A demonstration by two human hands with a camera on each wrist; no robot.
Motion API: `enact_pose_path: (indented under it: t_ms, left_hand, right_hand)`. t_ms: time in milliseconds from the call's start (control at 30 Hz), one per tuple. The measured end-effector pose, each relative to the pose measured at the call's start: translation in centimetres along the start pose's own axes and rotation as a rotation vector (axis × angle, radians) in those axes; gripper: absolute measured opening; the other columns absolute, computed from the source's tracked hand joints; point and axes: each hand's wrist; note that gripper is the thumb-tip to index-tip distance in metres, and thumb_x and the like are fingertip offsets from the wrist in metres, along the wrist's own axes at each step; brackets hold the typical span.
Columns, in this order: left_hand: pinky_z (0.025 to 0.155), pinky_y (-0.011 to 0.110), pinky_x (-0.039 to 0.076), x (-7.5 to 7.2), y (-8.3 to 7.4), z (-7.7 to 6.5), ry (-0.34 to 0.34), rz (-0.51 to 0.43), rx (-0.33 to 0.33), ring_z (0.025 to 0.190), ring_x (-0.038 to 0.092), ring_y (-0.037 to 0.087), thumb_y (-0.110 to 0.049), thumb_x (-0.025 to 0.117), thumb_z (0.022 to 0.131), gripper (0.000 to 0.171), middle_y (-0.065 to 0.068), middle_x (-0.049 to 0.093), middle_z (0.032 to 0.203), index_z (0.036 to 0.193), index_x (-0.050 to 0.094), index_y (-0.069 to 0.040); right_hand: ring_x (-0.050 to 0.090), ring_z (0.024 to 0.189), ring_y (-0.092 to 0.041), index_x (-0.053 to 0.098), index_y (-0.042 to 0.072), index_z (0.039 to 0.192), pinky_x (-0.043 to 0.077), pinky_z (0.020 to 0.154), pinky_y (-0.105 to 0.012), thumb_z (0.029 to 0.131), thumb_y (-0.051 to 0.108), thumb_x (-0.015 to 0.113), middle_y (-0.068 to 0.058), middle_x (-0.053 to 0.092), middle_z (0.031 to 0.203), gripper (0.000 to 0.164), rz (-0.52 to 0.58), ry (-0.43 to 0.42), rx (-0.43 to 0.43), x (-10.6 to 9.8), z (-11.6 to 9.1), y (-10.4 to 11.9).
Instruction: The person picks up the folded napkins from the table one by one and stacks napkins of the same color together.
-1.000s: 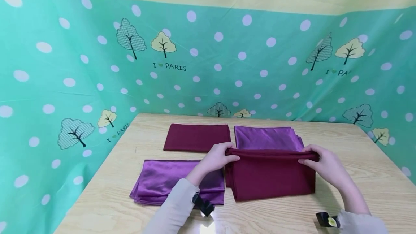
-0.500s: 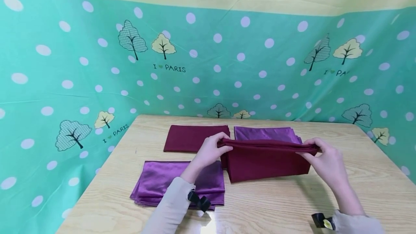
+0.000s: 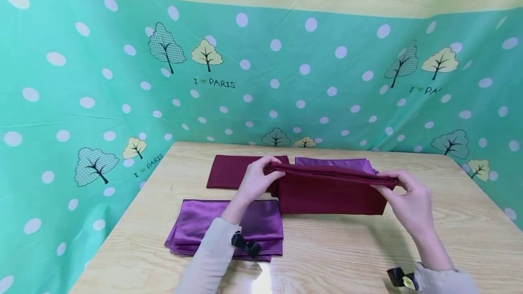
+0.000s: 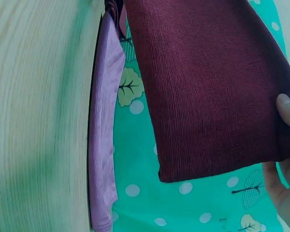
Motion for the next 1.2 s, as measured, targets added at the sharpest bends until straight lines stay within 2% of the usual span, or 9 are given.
enact_pose_path:
  t_ms: [100, 200, 300, 400, 533, 667, 900, 1033, 1200]
  left_hand:
    - [0.068, 0.025, 0.045, -0.6, -0.1, 0.1, -0.029, -0.009, 0.011, 0.076, 0.057, 0.01, -0.017, 0.071, 0.077, 0.014, -0.002, 0.066, 0.086, 0.09, 0.064, -0.017]
    - [0.07, 0.027, 0.045, -1.2, -0.1, 0.0, -0.057, -0.041, -0.006, 0.079, 0.059, 0.011, -0.015, 0.072, 0.077, 0.014, -0.001, 0.067, 0.087, 0.089, 0.065, -0.016]
    - [0.071, 0.027, 0.046, -1.7, 0.2, -0.1, -0.076, -0.063, -0.028, 0.08, 0.06, 0.013, -0.015, 0.072, 0.077, 0.015, 0.001, 0.067, 0.089, 0.091, 0.065, -0.015]
    - [0.073, 0.028, 0.046, -2.0, 0.6, -0.1, -0.089, -0.062, -0.04, 0.083, 0.061, 0.014, -0.015, 0.071, 0.078, 0.017, 0.003, 0.067, 0.092, 0.094, 0.065, -0.013]
    - [0.077, 0.029, 0.048, -2.8, 1.4, -0.2, -0.125, -0.049, -0.065, 0.089, 0.062, 0.014, -0.016, 0.069, 0.079, 0.018, 0.004, 0.067, 0.095, 0.096, 0.065, -0.012]
    - [0.08, 0.032, 0.048, -3.8, 2.0, -0.3, -0.143, -0.017, -0.093, 0.091, 0.062, 0.017, -0.015, 0.068, 0.081, 0.018, 0.006, 0.067, 0.096, 0.097, 0.063, -0.01]
    - [0.079, 0.032, 0.047, -5.8, 2.6, 0.3, -0.134, 0.078, -0.108, 0.091, 0.061, 0.019, -0.015, 0.066, 0.082, 0.021, 0.009, 0.067, 0.097, 0.102, 0.062, -0.009]
    - [0.083, 0.034, 0.046, -6.8, 2.9, 1.0, -0.159, 0.035, -0.105, 0.094, 0.061, 0.021, -0.012, 0.066, 0.082, 0.023, 0.013, 0.066, 0.1, 0.104, 0.06, -0.006]
    - [0.087, 0.035, 0.042, -8.1, 3.1, 1.6, -0.193, 0.031, -0.154, 0.098, 0.059, 0.023, -0.014, 0.066, 0.082, 0.028, 0.015, 0.066, 0.102, 0.107, 0.054, -0.006]
  right_hand:
    - [0.053, 0.072, 0.013, 0.068, 0.002, 0.086, 0.039, 0.065, -0.004, 0.064, -0.013, 0.073, 0.033, 0.055, 0.083, 0.027, 0.035, 0.012, -0.033, 0.3, 0.0, 0.2]
    - [0.053, 0.071, 0.011, 0.069, 0.003, 0.087, 0.038, 0.062, -0.006, 0.066, -0.012, 0.073, 0.032, 0.056, 0.084, 0.026, 0.059, 0.04, -0.041, 0.7, -0.2, 0.4]
    - [0.053, 0.071, 0.008, 0.069, 0.005, 0.088, 0.037, 0.058, -0.007, 0.069, -0.008, 0.072, 0.032, 0.056, 0.084, 0.023, 0.065, 0.075, -0.005, 1.3, -0.4, 0.5]
    - [0.055, 0.072, 0.008, 0.068, 0.007, 0.091, 0.042, 0.056, -0.007, 0.073, -0.004, 0.071, 0.029, 0.057, 0.087, 0.021, 0.082, 0.11, 0.028, 1.9, -0.3, 0.5]
    - [0.056, 0.076, 0.009, 0.069, 0.008, 0.093, 0.045, 0.059, -0.008, 0.074, -0.005, 0.07, 0.011, 0.065, 0.09, 0.024, 0.111, 0.156, -0.02, 3.0, 0.3, 0.6]
    - [0.055, 0.084, 0.009, 0.069, 0.008, 0.096, 0.042, 0.069, -0.006, 0.074, -0.006, 0.069, -0.007, 0.067, 0.092, 0.026, 0.131, 0.204, -0.112, 4.1, 1.0, 0.8]
    - [0.059, 0.085, 0.0, 0.07, 0.012, 0.099, 0.042, 0.07, -0.006, 0.08, 0.003, 0.067, -0.005, 0.069, 0.093, 0.022, 0.062, 0.267, -0.12, 5.8, 2.3, 1.0]
    - [0.063, 0.079, -0.005, 0.069, 0.011, 0.101, 0.045, 0.066, -0.008, 0.082, 0.007, 0.066, -0.007, 0.069, 0.094, 0.019, 0.086, 0.295, -0.084, 7.1, 3.4, 1.4]
    - [0.063, 0.073, -0.003, 0.069, 0.013, 0.1, 0.047, 0.062, -0.012, 0.084, 0.013, 0.065, -0.005, 0.07, 0.088, 0.017, 0.132, 0.33, -0.021, 8.6, 4.3, 1.8]
Point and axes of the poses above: each hand's wrist, its own z-axis towards the middle knuckle, its own x-axis out of the palm, y = z × x
